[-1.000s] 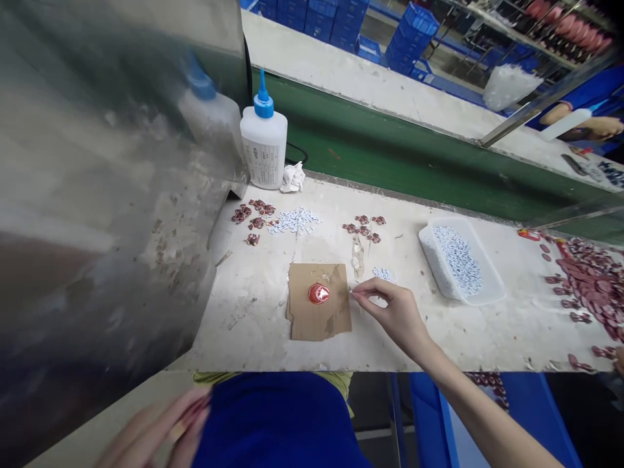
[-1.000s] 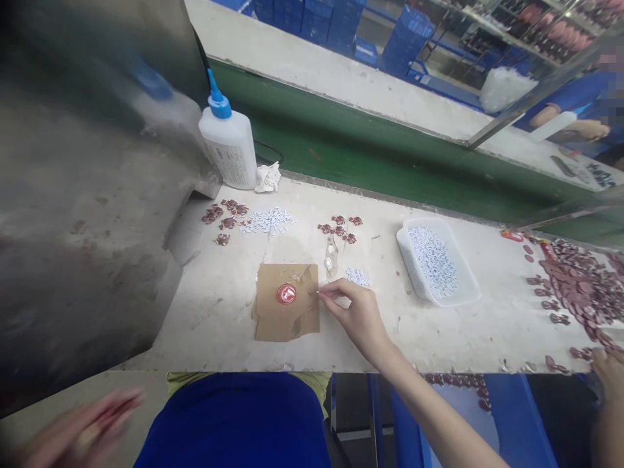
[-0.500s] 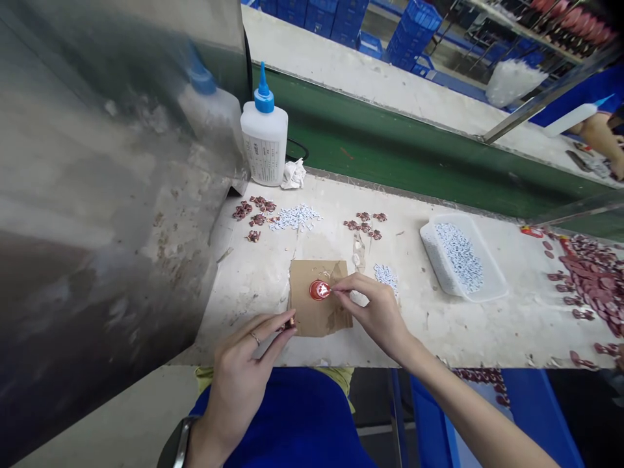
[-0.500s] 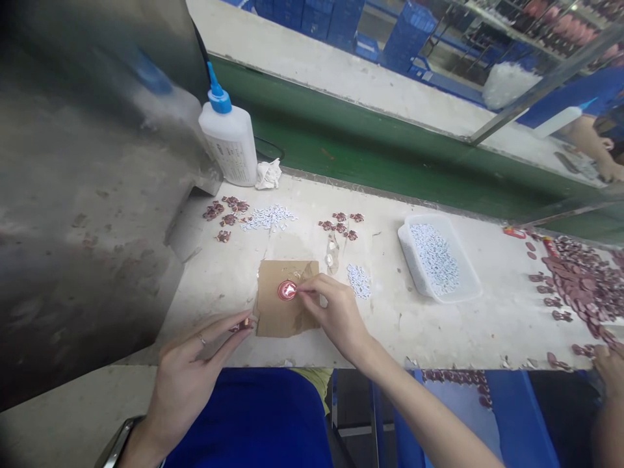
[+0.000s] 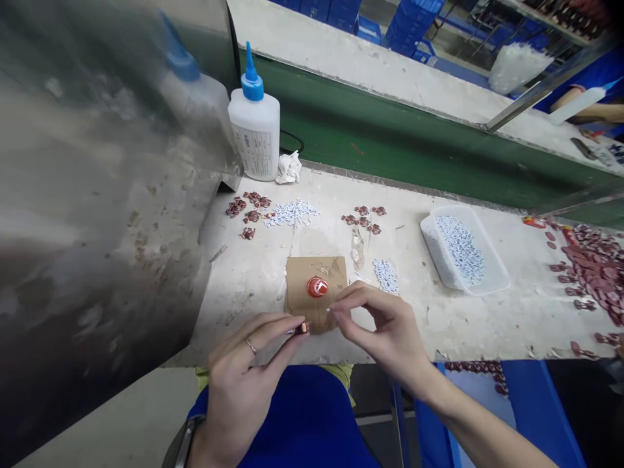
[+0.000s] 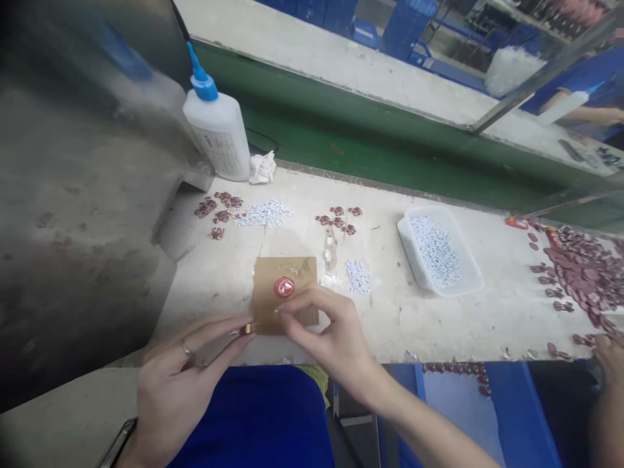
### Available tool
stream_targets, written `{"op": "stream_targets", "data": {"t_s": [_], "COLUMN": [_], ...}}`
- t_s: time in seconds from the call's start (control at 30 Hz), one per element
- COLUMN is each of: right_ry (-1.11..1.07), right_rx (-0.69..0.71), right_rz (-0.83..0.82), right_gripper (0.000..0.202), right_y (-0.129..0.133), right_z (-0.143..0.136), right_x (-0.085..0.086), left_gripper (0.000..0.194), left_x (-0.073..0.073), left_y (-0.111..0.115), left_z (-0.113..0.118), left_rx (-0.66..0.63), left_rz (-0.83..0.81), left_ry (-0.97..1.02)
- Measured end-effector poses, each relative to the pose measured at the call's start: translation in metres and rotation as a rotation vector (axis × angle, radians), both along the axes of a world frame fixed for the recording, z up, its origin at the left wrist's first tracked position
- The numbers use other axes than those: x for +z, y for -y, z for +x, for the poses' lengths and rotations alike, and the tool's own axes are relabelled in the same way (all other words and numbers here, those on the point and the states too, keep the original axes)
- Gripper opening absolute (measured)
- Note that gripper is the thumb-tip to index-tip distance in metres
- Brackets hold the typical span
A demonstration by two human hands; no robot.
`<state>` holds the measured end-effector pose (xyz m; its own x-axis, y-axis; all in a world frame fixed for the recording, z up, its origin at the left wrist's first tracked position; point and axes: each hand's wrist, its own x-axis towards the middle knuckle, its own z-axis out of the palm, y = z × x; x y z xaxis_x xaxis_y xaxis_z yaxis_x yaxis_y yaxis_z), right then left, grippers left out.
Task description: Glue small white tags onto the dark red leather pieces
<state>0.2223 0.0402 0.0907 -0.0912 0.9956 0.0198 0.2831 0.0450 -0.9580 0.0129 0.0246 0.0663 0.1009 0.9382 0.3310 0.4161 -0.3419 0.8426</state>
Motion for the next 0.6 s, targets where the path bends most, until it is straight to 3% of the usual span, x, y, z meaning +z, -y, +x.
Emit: {"op": "stream_targets", "data": {"t_s": [0.13, 0.4, 0.6], "right_ry": [-0.114, -0.087, 0.046], "right_rx": [0.057, 0.090, 0.181], "right_rz": [-0.012, -0.028, 0.069], "right_gripper": [0.014, 0.012, 0.017], "right_y": [0.010, 0.011, 0.014], "right_z": [-0.013, -0.015, -0.012], "right_x": [0.016, 0.012, 0.017], "left_gripper": [0.026, 0.021, 0.019], "left_x": [0.008, 0.010, 0.011], "left_y": [0.003, 0.002, 0.003], "left_z": [0.000, 0.001, 0.002], "left_rx": [-0.037, -0.037, -0.025], "left_rz": [-0.008, 0.010, 0.011], "left_ry": [0.004, -0.017, -0.029]}}
